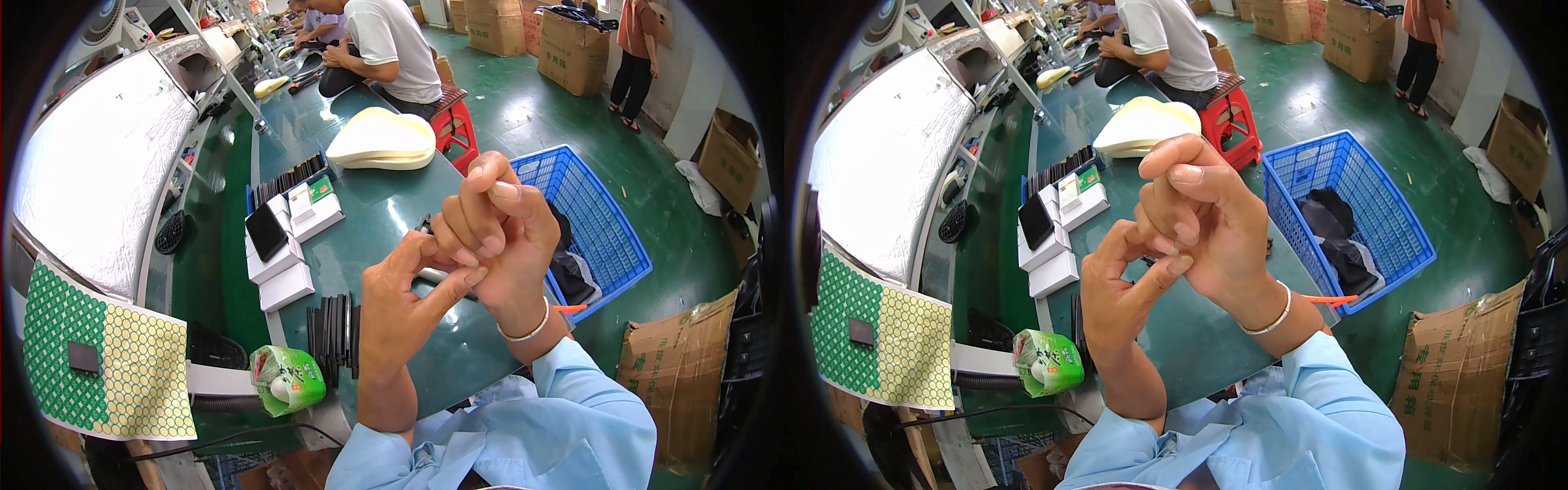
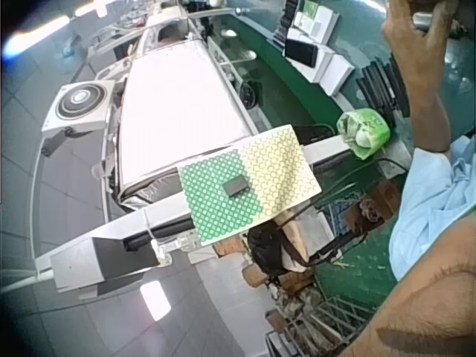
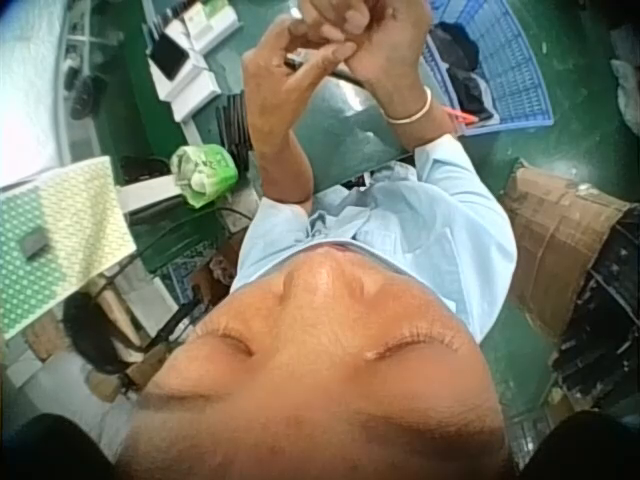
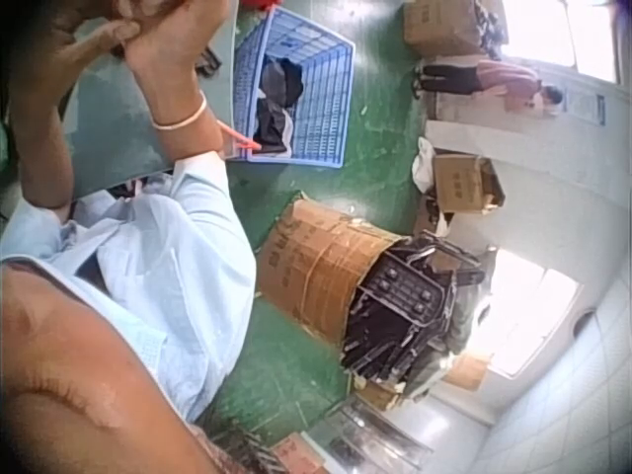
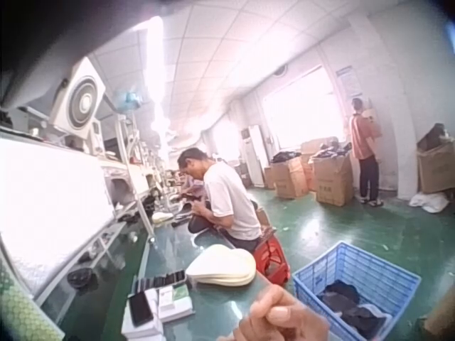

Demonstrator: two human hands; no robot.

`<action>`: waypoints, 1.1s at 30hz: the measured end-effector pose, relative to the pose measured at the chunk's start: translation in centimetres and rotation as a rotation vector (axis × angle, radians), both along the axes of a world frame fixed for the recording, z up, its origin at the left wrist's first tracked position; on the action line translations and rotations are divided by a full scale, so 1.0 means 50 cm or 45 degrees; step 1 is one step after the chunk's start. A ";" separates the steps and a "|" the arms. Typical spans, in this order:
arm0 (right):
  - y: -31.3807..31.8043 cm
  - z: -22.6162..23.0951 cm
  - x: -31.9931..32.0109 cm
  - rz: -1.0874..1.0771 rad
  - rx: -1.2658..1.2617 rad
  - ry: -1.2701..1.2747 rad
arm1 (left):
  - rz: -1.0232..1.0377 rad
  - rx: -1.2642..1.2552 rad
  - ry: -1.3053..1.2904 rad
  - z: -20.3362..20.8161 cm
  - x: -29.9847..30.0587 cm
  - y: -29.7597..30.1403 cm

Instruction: Staple a cover onto a plastic seat base using a pneumatic stapler.

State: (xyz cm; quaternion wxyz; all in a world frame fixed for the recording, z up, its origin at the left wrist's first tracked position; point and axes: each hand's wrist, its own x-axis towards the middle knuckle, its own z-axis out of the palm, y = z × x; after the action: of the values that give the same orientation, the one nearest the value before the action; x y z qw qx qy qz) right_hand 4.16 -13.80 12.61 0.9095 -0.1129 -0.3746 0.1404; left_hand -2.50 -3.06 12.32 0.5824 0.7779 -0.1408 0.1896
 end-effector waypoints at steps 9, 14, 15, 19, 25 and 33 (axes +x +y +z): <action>-0.006 -0.002 -0.001 -0.014 -0.024 0.000 | 0.003 0.001 -0.004 -0.001 0.002 -0.002; -0.003 0.001 -0.006 -0.035 -0.018 0.031 | 0.033 0.024 0.008 0.001 -0.001 0.000; -0.003 0.001 -0.005 -0.035 -0.017 0.030 | 0.033 0.024 0.007 0.000 0.000 0.000; -0.005 -0.001 -0.003 -0.092 0.000 0.083 | 0.001 0.004 -0.010 -0.008 0.009 0.001; -0.007 -0.001 0.006 -0.111 0.018 0.186 | -0.006 -0.420 -0.147 -0.015 0.002 0.029; -0.003 -0.002 0.002 -0.060 0.004 0.134 | -0.485 -1.619 -0.098 -0.008 0.017 0.032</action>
State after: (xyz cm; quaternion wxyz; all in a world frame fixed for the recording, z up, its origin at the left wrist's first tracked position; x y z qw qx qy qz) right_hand 4.25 -13.94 12.53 0.9311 -0.1128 -0.3238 0.1242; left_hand -1.66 -1.47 11.94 0.9457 0.2370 -0.1573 0.1570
